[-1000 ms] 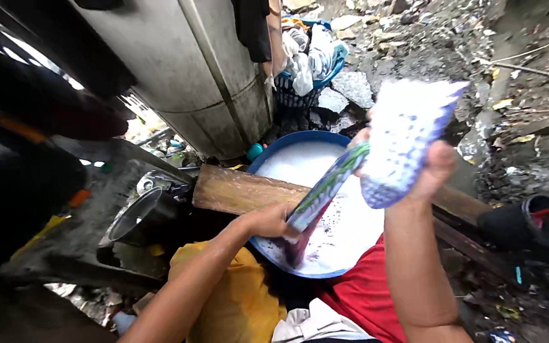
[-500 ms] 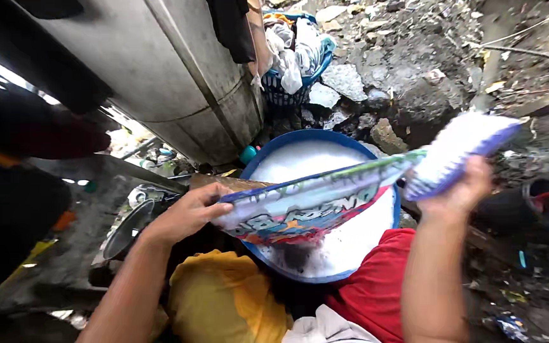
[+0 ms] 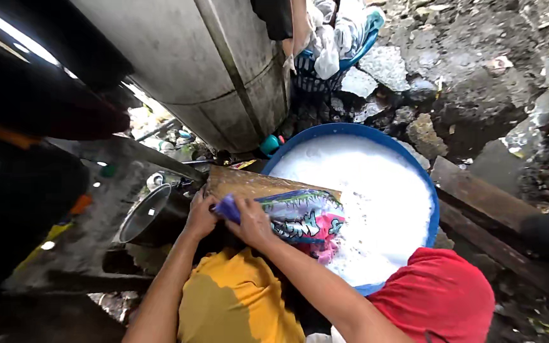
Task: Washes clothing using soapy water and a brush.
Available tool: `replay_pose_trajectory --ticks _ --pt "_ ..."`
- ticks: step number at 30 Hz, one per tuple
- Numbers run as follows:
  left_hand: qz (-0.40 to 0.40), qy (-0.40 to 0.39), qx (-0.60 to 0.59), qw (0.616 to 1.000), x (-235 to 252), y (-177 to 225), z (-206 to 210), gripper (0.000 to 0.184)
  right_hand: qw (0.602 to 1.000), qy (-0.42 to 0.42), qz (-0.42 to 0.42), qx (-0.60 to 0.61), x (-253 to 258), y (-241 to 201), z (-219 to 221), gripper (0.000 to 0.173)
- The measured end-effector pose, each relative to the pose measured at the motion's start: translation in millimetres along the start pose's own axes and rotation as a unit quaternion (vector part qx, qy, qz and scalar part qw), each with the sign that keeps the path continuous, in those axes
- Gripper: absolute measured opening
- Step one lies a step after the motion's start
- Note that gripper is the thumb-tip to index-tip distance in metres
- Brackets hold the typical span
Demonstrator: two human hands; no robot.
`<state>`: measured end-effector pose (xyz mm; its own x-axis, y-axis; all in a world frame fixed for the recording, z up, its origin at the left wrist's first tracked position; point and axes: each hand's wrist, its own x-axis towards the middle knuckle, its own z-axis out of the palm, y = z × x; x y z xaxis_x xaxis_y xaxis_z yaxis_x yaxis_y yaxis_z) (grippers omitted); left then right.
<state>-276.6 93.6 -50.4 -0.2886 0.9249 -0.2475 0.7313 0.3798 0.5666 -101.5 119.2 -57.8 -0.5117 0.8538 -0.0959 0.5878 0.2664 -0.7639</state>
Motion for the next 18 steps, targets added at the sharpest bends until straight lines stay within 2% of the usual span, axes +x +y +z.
replay_pose_trajectory --ticks 3,5,6,7,8,10,12,13,14,15,17,18 --pt "-0.036 -0.021 -0.029 0.999 1.1 4.9 2.2 0.02 0.988 0.1 0.115 -0.029 -9.9 102.9 -41.0 0.065" --pt "-0.032 -0.022 -0.028 0.999 -1.6 3.6 3.7 0.018 0.959 0.155 0.234 -0.032 -23.6 173.7 -75.7 0.072" --pt "-0.026 -0.023 -0.023 0.999 -1.4 3.0 2.8 0.018 0.94 0.175 0.291 -0.023 -25.0 189.4 -87.8 0.076" --pt "-0.019 -0.022 -0.023 0.999 -1.1 3.1 2.1 0.018 0.926 0.192 0.325 -0.003 -22.7 187.8 -92.6 0.077" --pt "-0.012 -0.017 -0.026 0.999 -1.2 3.0 2.9 0.018 0.925 0.204 0.319 0.02 -18.7 170.7 -88.6 0.076" --pt "-0.007 -0.011 -0.036 0.999 -0.3 3.9 3.9 0.018 0.955 0.19 0.222 0.057 -5.9 98.9 -53.7 0.071" --pt "-0.012 -0.017 -0.035 0.999 -0.9 3.0 2.4 0.017 0.986 0.111 0.112 0.049 1.4 18.7 -1.8 0.067" --pt "-0.011 -0.02 -0.039 0.999 -1.4 2.0 1.3 0.018 0.995 0.069 0.068 0.019 0.7 -1.7 15.2 0.069" --pt "-0.012 -0.024 -0.041 0.999 -1.4 1.8 0.2 0.018 0.998 0.052 0.041 -0.01 -1.0 -1.9 19.5 0.07" --pt "-0.018 -0.028 -0.041 0.999 -0.4 2.4 -0.4 0.016 0.998 0.046 0.044 -0.026 -2.7 16.5 10.3 0.07" --pt "-0.034 -0.037 -0.046 0.998 2.8 3.6 -1.1 0.018 0.989 0.09 0.117 -0.023 -13.2 90.9 -26.8 0.069" --pt "-0.04 -0.044 -0.045 0.997 3.1 5.5 -1.2 0.019 0.975 0.127 0.181 -0.021 -21.6 131.7 -47.4 0.071"
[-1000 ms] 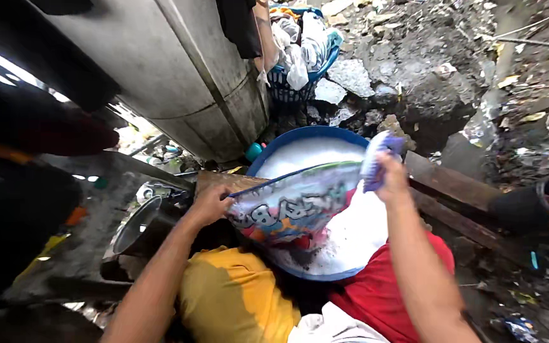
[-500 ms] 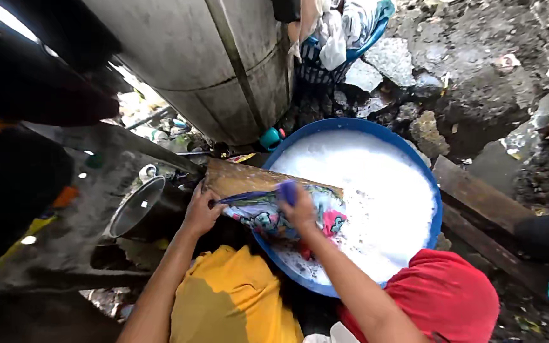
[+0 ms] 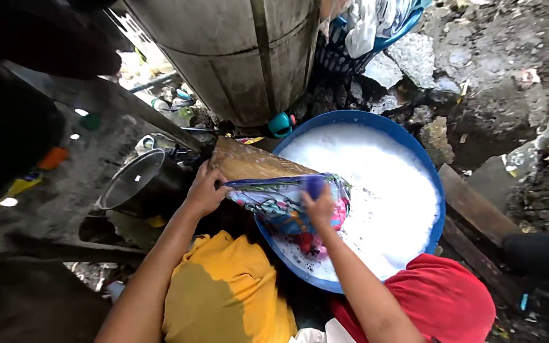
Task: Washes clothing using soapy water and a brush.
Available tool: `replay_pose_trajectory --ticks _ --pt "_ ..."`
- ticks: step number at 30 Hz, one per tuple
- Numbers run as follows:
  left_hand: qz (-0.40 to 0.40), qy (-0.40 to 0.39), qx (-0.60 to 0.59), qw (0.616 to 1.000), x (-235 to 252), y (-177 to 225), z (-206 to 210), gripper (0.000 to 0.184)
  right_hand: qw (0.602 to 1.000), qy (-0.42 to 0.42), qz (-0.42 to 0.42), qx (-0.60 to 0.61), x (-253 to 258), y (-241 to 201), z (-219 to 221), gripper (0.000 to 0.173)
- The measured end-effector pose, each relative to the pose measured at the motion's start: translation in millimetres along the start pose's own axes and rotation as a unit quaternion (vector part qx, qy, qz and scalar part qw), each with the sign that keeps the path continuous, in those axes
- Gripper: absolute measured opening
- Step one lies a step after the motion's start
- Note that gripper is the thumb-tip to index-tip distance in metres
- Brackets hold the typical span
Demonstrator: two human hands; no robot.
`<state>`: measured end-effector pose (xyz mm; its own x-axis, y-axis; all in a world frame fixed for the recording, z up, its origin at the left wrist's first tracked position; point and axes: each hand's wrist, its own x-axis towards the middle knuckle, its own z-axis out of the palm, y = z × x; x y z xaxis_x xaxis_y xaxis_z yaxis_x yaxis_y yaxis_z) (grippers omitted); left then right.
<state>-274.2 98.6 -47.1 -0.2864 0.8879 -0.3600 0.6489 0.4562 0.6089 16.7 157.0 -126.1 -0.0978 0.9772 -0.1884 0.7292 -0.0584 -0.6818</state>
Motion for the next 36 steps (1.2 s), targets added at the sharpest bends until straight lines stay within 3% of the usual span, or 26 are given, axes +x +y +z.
replay_pose_trajectory --ticks 2,4,6,8,10,12,15,17,18,20,22,24,26,29,31,33,36 --pt "-0.01 -0.017 0.01 1.0 -0.9 4.4 -0.9 0.02 0.988 0.067 0.14 0.0 19.0 55.3 -26.0 0.076" --pt "-0.013 -0.027 0.02 0.999 0.5 5.2 -4.6 0.02 0.977 0.099 0.184 0.032 22.6 41.0 -25.6 0.071" --pt "-0.012 -0.033 0.025 0.999 2.6 4.8 -5.4 0.02 0.992 0.064 0.072 0.081 1.3 -30.7 1.4 0.065" --pt "-0.012 -0.034 0.024 0.999 1.6 4.6 -5.5 0.018 0.996 -0.029 -0.049 0.062 -34.3 -107.9 41.9 0.061" --pt "-0.012 -0.032 0.019 0.999 -1.4 6.0 -5.7 0.015 0.987 -0.075 -0.142 0.008 -49.7 -127.4 60.1 0.062" --pt "-0.018 -0.028 0.021 0.999 -0.6 6.7 -4.5 0.017 0.991 -0.068 -0.119 0.0 -32.3 -81.7 35.8 0.063" --pt "-0.024 -0.029 0.023 0.999 0.7 5.2 -1.6 0.019 0.996 0.033 0.084 0.012 8.9 36.9 -16.8 0.073" --pt "-0.022 -0.03 0.027 0.999 -0.7 8.2 -2.8 0.019 0.978 0.095 0.187 0.02 27.4 65.6 -32.5 0.075" --pt "-0.021 -0.029 0.027 0.999 -0.4 8.9 -4.3 0.019 0.977 0.107 0.18 0.039 29.2 53.6 -27.3 0.073" --pt "-0.019 -0.025 0.025 0.999 1.6 8.4 -2.6 0.019 0.99 0.088 0.063 0.091 10.7 -15.0 6.4 0.067" --pt "-0.013 -0.021 0.024 0.999 0.7 5.6 -1.5 0.019 0.996 -0.015 -0.052 0.065 -31.0 -103.5 46.2 0.064" --pt "-0.002 -0.018 0.019 1.0 0.1 2.0 -3.0 0.02 0.989 -0.077 -0.125 0.019 -47.1 -135.0 61.2 0.065" --pt "-0.001 -0.015 0.01 1.0 0.5 0.0 -1.9 0.019 0.991 -0.064 -0.112 0.018 -30.5 -91.3 41.3 0.064" --pt "-0.008 -0.021 0.01 1.0 1.9 1.8 -0.6 0.019 0.997 0.043 0.061 0.018 7.1 30.8 -12.2 0.072" --pt "-0.014 -0.026 0.021 0.999 -0.3 4.4 -1.9 0.019 0.98 0.099 0.172 0.011 22.9 60.0 -37.3 0.075" --pt "-0.018 -0.025 0.023 0.999 1.1 6.5 -4.7 0.019 0.98 0.098 0.166 0.055 24.0 28.1 -32.6 0.072" --pt "-0.023 -0.025 0.022 0.999 0.5 6.9 -2.2 0.019 0.996 0.021 -0.015 0.085 -20.6 -75.7 36.8 0.061"
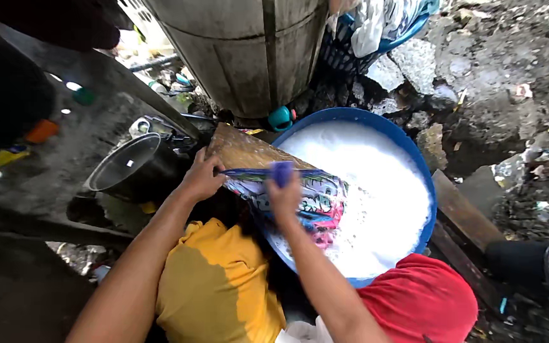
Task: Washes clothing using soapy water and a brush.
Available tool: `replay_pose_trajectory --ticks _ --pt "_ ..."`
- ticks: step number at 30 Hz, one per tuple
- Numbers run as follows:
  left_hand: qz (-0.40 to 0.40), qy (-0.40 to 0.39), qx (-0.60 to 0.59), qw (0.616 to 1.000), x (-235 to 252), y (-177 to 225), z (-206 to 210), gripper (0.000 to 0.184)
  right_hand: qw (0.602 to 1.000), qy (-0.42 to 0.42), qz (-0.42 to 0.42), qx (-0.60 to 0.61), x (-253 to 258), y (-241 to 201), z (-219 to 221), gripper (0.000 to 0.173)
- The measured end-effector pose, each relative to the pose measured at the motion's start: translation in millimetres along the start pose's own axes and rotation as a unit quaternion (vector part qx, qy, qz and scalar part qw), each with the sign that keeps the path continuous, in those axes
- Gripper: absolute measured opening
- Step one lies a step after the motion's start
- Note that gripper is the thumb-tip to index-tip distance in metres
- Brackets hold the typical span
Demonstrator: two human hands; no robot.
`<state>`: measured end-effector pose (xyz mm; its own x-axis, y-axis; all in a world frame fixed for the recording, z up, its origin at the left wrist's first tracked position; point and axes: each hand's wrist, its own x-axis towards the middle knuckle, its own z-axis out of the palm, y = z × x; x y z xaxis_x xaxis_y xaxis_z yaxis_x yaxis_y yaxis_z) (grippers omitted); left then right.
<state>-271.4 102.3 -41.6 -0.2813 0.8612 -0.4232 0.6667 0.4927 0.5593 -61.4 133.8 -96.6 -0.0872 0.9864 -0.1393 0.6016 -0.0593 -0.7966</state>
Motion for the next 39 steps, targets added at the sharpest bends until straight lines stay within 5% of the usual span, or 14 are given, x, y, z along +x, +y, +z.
replay_pose_trajectory --ticks 2,4,8,10,13,15,17,20,24,27,30,32,37,39 --pt "0.007 0.003 -0.006 1.0 -1.4 -0.4 -0.4 0.019 0.988 -0.104 -0.102 -0.055 -32.2 -43.7 30.3 0.062" --pt "0.01 0.007 -0.002 1.0 -1.5 -1.4 -1.6 0.018 0.982 -0.118 -0.124 -0.08 -25.8 -25.3 14.8 0.062" --pt "-0.005 -0.004 0.003 1.0 0.4 -0.7 -1.1 0.017 0.99 0.037 0.123 -0.059 31.7 115.4 -76.8 0.074" --pt "-0.003 -0.007 0.005 1.0 1.3 -1.2 -0.6 0.017 0.971 0.1 0.212 -0.051 48.3 137.0 -97.1 0.074" --pt "0.003 -0.001 -0.004 1.0 3.0 -0.5 -1.1 0.018 0.995 0.071 0.071 -0.006 32.2 64.3 -38.6 0.068" --pt "0.007 -0.004 0.002 1.0 -0.3 -1.8 -2.1 0.018 0.998 -0.039 -0.037 -0.012 -5.7 -19.2 15.9 0.064" --pt "0.013 -0.003 -0.004 1.0 -0.9 -1.1 -4.1 0.021 0.984 -0.118 -0.122 -0.063 -18.9 -56.3 29.7 0.063" --pt "0.012 0.003 -0.004 1.0 0.6 -1.2 -1.7 0.019 0.995 -0.058 -0.065 -0.04 23.3 7.5 -24.4 0.061" --pt "0.0 0.004 -0.005 1.0 0.7 0.1 0.1 0.017 0.974 0.111 0.191 -0.056 76.4 118.6 -100.1 0.075" --pt "-0.003 0.006 0.0 1.0 0.8 3.3 -0.9 0.017 0.992 0.081 0.096 -0.005 62.9 58.7 -53.2 0.071" --pt "-0.002 0.005 0.007 1.0 -1.0 0.1 0.1 0.017 0.995 -0.068 -0.065 -0.035 3.2 -36.3 19.9 0.062" --pt "0.002 0.009 0.01 1.0 -0.6 1.0 -0.2 0.016 0.984 -0.123 -0.116 -0.055 -1.2 -41.0 16.9 0.06" --pt "-0.002 0.01 0.003 1.0 0.4 0.2 2.1 0.017 0.985 0.071 0.149 -0.048 62.6 105.2 -90.7 0.069" --pt "0.002 0.011 0.004 1.0 0.8 0.2 1.5 0.016 0.968 0.111 0.216 -0.059 74.3 120.4 -102.8 0.073"
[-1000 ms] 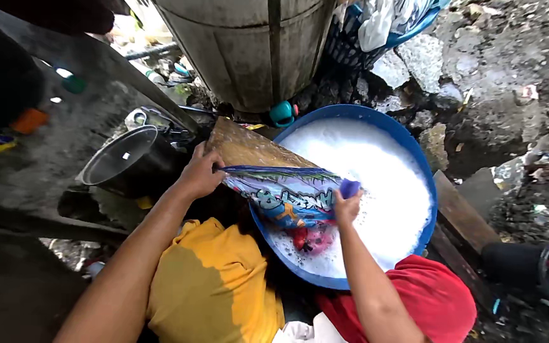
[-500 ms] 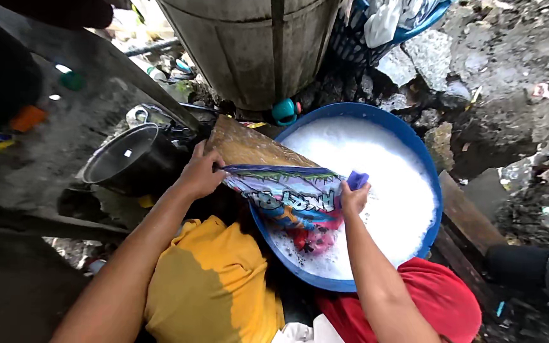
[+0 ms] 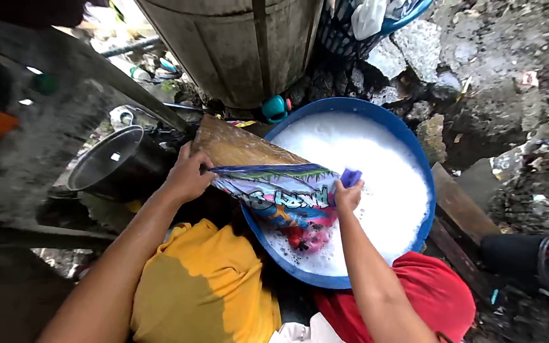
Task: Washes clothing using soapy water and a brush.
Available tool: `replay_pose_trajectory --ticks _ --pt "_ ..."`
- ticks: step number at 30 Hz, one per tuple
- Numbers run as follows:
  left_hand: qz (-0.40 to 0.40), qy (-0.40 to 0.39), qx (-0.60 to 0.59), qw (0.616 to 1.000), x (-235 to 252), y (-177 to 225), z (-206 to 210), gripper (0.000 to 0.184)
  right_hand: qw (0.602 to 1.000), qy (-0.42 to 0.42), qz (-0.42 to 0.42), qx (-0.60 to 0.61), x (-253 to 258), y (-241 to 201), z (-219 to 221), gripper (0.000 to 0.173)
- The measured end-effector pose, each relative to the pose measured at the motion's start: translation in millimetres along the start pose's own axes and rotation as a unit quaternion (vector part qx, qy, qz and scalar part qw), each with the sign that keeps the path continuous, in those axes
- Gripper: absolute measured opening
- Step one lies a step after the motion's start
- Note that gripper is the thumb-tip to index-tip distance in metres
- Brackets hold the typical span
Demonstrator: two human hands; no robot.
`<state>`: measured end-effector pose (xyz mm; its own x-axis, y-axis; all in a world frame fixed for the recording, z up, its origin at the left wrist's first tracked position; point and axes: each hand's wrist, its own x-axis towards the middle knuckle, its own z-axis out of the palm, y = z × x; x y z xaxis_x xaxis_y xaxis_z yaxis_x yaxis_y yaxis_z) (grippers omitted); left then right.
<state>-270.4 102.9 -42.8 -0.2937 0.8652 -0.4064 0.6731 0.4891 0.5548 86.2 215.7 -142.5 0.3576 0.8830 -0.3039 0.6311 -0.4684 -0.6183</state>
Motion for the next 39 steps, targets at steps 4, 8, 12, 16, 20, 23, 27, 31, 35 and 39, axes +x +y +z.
replay_pose_trajectory --ticks 4,8,12,16,20,23,27,31,35,39 --pt "0.0 0.001 0.006 1.0 -0.9 1.2 -0.9 0.016 0.974 -0.123 -0.183 0.041 -115.5 -82.5 57.9 0.064" --pt "0.004 0.001 0.003 1.0 -2.2 -0.8 -0.6 0.018 0.922 -0.187 -0.339 -0.035 -160.2 -81.2 65.7 0.058" --pt "0.0 0.002 -0.001 1.0 -3.9 1.2 0.8 0.017 0.994 -0.062 -0.091 0.0 -58.9 24.5 18.3 0.071" --pt "0.001 0.006 -0.002 1.0 -1.8 0.6 -1.5 0.018 0.996 -0.056 -0.041 0.047 -79.8 -16.3 20.7 0.067" --pt "0.002 -0.003 0.006 1.0 -4.1 2.1 -2.0 0.015 0.932 -0.171 -0.32 -0.01 -190.3 -102.2 82.4 0.055" --pt "-0.001 -0.003 0.006 1.0 -3.7 -0.4 -2.5 0.016 0.925 -0.168 -0.338 -0.044 -155.4 -69.7 67.3 0.058" --pt "-0.004 -0.008 0.002 1.0 -2.8 -2.0 -0.1 0.016 0.997 -0.041 -0.059 -0.029 -40.8 31.7 8.0 0.07" --pt "0.001 -0.006 0.0 1.0 0.8 -1.4 -0.6 0.016 0.992 -0.049 -0.107 0.05 -79.4 -29.7 36.5 0.065" --pt "0.002 -0.004 0.002 1.0 -2.4 -2.2 -2.9 0.017 0.918 -0.167 -0.361 -0.004 -193.1 -109.8 90.2 0.056" --pt "-0.003 -0.001 -0.002 1.0 -0.6 -1.6 -0.5 0.016 0.963 -0.142 -0.228 -0.016 -100.6 -37.5 41.9 0.065"
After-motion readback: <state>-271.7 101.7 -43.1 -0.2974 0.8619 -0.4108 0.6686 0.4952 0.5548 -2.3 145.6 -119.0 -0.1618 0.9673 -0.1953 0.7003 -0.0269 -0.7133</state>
